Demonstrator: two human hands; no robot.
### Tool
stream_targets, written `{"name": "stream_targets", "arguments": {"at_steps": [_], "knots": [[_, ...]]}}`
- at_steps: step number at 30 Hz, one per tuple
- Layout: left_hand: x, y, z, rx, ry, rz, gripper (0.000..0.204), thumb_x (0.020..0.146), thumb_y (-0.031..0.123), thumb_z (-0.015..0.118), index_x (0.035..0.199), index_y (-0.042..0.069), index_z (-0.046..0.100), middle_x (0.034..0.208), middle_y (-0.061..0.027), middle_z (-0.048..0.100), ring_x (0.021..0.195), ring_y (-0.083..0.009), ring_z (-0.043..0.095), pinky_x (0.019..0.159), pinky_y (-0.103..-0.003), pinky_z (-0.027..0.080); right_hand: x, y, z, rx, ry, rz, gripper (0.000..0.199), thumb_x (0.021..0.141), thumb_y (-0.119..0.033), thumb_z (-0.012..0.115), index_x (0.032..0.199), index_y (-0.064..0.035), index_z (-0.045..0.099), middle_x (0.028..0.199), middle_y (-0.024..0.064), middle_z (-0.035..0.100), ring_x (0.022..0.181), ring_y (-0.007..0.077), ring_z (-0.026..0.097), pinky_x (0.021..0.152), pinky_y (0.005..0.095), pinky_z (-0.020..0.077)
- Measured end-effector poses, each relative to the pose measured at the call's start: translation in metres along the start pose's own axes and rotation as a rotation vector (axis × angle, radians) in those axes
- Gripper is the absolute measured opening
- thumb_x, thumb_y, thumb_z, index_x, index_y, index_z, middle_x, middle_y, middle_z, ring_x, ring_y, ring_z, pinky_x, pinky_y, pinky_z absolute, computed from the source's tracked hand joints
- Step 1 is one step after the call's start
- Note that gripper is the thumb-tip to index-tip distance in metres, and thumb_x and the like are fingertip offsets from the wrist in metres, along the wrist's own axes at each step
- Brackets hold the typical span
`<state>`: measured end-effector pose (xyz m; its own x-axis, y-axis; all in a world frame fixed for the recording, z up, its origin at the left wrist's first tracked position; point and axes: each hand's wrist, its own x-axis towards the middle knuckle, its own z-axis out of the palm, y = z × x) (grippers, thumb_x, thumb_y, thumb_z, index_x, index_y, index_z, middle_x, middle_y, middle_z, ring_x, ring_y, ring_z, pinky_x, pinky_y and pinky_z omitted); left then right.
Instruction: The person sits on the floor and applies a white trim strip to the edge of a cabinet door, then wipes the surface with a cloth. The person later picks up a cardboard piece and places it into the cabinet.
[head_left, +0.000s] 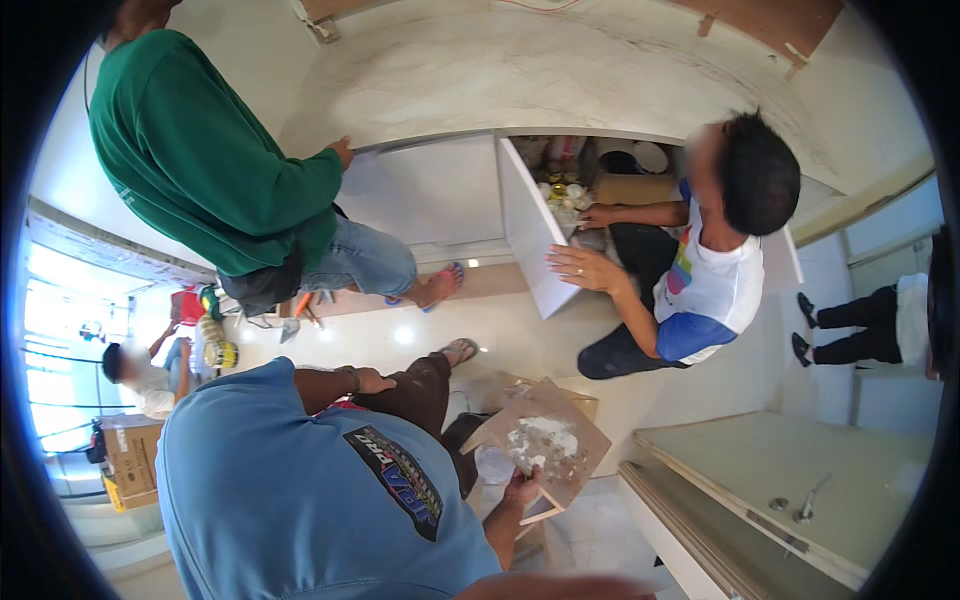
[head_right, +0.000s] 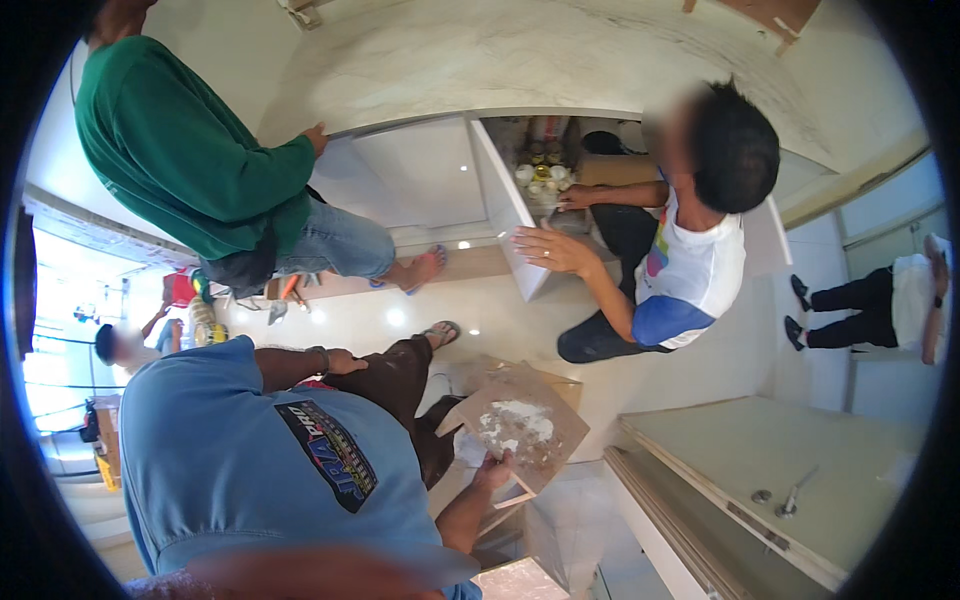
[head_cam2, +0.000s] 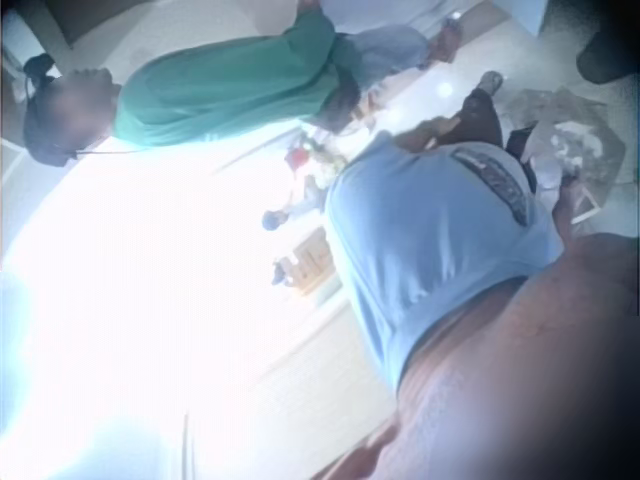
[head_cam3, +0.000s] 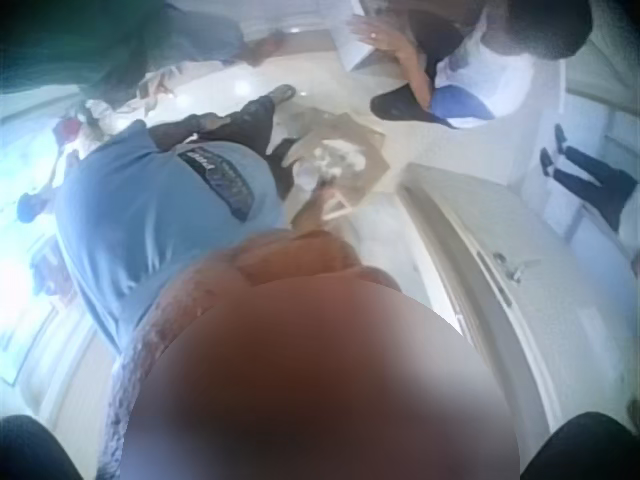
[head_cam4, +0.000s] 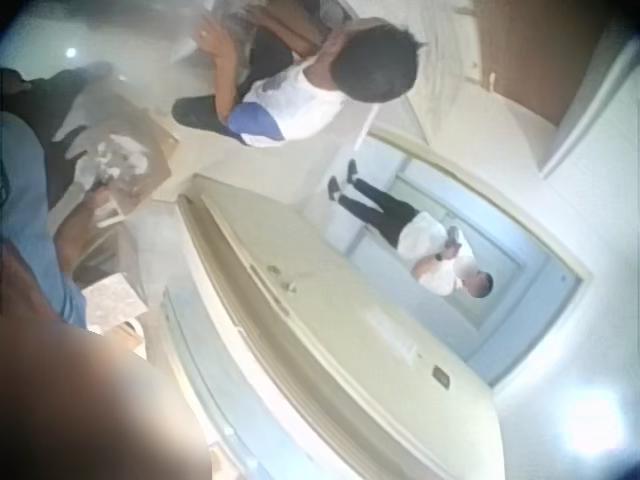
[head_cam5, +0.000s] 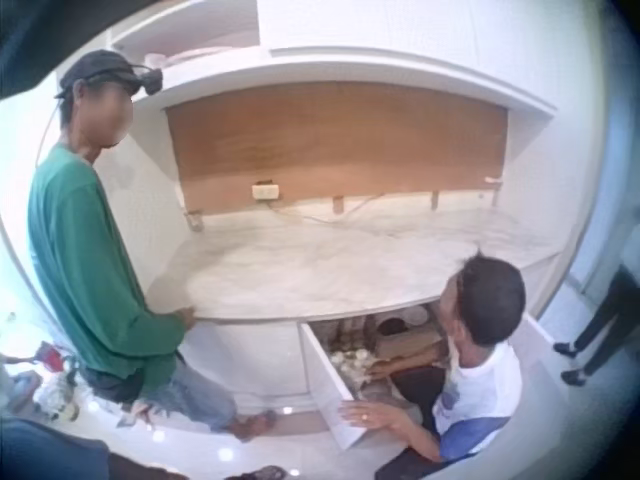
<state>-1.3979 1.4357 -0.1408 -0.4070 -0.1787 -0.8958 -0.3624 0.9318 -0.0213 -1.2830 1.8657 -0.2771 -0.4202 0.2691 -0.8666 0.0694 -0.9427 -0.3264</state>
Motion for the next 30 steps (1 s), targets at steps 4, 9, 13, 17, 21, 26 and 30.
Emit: {"name": "stream_targets", "arguments": {"at_steps": [4, 9, 13, 17, 21, 26, 30], "knots": [[0.052, -0.003, -0.017, 0.029, 0.052, 0.053, 0.076, 0.079, 0.065, 0.045, 0.109, -0.003, 0.065, 0.115, -0.0282, 0.06, 0.112, -0.038, 0.057, 0.098, -0.039, 0.042, -0.005, 0.011, 0.003, -0.042, -0.019, -0.107, 0.032, 0.087, -0.01, 0.052, 0.114, 0.0072, 0.052, 0.11, 0.0173, 0.058, 0.1, 0.0289, 0.057, 0.083, 0.0383, 0.0515], [0.103, -0.004, -0.039, 0.003, 0.213, 0.345, 0.061, 0.083, 0.053, 0.045, 0.107, 0.002, 0.067, 0.112, -0.0223, 0.063, 0.105, -0.0376, 0.06, 0.095, -0.04, 0.044, -0.002, 0.025, 0.003, -0.045, -0.062, -0.169, 0.032, 0.089, -0.011, 0.05, 0.115, 0.0075, 0.051, 0.11, 0.018, 0.057, 0.101, 0.0299, 0.057, 0.085, 0.0388, 0.0502], [0.129, 0.003, -0.063, -0.134, 0.217, 0.402, 0.053, 0.086, 0.048, 0.048, 0.112, 0.006, 0.065, 0.117, -0.018, 0.062, 0.112, -0.0322, 0.056, 0.098, -0.039, 0.041, 0.007, 0.028, 0.0, -0.049, -0.018, -0.177, 0.032, 0.089, -0.011, 0.049, 0.115, 0.0074, 0.051, 0.11, 0.0175, 0.058, 0.1, 0.0294, 0.058, 0.083, 0.0382, 0.0517], [0.144, 0.005, -0.077, -0.2, 0.262, 0.386, 0.051, 0.086, 0.047, 0.051, 0.108, 0.005, 0.066, 0.116, -0.018, 0.062, 0.111, -0.0321, 0.056, 0.097, -0.038, 0.042, 0.02, 0.028, -0.007, -0.079, 0.09, -0.157, 0.03, 0.09, -0.011, 0.048, 0.115, 0.0057, 0.052, 0.108, 0.0169, 0.059, 0.097, 0.0279, 0.06, 0.078, 0.0367, 0.0535], [0.153, -0.006, -0.069, -0.221, 0.306, 0.347, 0.054, 0.084, 0.049, 0.048, 0.105, 0.004, 0.068, 0.108, -0.0207, 0.064, 0.104, -0.0358, 0.06, 0.094, -0.04, 0.044, 0.035, 0.03, -0.02, 0.025, 0.056, -0.158, 0.027, 0.091, -0.013, 0.05, 0.111, 0.004, 0.055, 0.102, 0.0144, 0.062, 0.09, 0.0258, 0.062, 0.073, 0.0343, 0.0548], [0.151, -0.033, -0.06, -0.01, 0.225, 0.39, 0.05, 0.088, 0.044, 0.041, 0.108, 0.005, 0.065, 0.114, -0.0207, 0.061, 0.108, -0.0363, 0.056, 0.095, -0.041, 0.042, 0.048, 0.028, -0.034, 0.104, 0.124, -0.146, 0.022, 0.091, -0.014, 0.05, 0.102, 0.0025, 0.058, 0.094, 0.0113, 0.064, 0.083, 0.0235, 0.064, 0.068, 0.032, 0.0554], [0.147, -0.051, -0.06, 0.124, 0.153, 0.377, 0.048, 0.09, 0.042, 0.039, 0.11, 0.007, 0.064, 0.117, -0.0206, 0.06, 0.109, -0.0367, 0.055, 0.095, -0.042, 0.042, 0.052, 0.024, -0.043, 0.098, 0.149, -0.149, 0.021, 0.092, -0.016, 0.05, 0.098, 0.0014, 0.06, 0.09, 0.0112, 0.064, 0.08, 0.0223, 0.065, 0.065, 0.0307, 0.0554]]}}
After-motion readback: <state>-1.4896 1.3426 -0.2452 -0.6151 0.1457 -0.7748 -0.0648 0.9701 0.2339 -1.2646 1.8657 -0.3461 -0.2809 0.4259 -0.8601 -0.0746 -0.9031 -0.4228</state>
